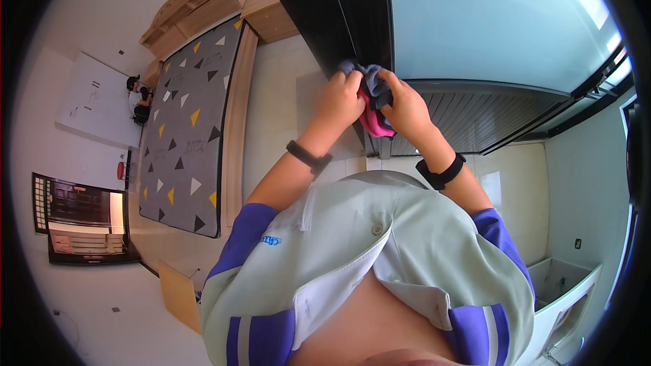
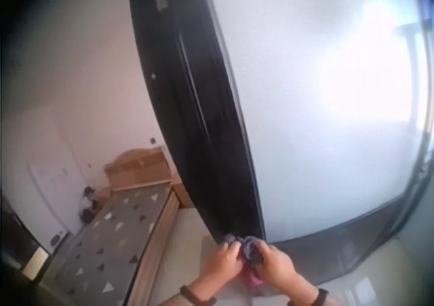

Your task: The person wipes a glass door, a metal sink, a faucet, and a wall with a cloth.

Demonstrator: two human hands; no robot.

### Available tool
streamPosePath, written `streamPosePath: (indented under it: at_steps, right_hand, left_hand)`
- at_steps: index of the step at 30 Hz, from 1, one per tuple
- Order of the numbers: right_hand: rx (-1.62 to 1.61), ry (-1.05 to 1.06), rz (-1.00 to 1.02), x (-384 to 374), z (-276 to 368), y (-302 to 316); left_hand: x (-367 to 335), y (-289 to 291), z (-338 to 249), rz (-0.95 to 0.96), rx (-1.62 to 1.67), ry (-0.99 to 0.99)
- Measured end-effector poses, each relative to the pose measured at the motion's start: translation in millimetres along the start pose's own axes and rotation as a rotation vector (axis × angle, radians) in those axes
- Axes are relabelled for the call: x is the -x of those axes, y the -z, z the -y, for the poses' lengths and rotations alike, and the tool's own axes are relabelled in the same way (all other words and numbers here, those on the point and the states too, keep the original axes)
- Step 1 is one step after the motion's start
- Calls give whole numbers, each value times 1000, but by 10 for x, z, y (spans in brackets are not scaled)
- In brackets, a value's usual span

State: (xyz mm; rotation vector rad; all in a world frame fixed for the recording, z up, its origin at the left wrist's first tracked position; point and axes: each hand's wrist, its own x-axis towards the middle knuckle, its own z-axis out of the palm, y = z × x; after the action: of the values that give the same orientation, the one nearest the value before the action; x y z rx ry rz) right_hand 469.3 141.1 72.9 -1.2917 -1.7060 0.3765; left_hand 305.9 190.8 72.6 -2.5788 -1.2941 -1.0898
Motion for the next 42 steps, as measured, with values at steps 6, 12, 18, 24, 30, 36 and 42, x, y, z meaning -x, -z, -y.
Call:
streamPosePath:
  at_steps: [6, 12, 18, 24, 30, 36, 42]
  right_hand:
    - [15, -109, 185, 17, 57, 111]
    - [-46, 177, -186, -242, 540, 410]
    - [15, 139, -84, -198, 286, 245]
    - [-148, 69, -99, -58, 281, 142]
    - [-112, 203, -253, -265, 545, 348]
    - [-64, -60, 17, -219, 313, 150]
    - [21, -71, 134, -118, 108, -19]
  left_hand:
    - [42, 102, -48, 21, 162, 43]
    - [-448, 611, -222, -149, 464, 11]
    - [-392, 547, 21, 69, 1321, 142]
    - [-285, 401, -208, -233, 552, 132]
    - [-587, 469, -255, -403, 204, -6]
    - [-475, 334, -158, -359, 166, -23]
    - [-146, 38, -77, -233, 174, 90]
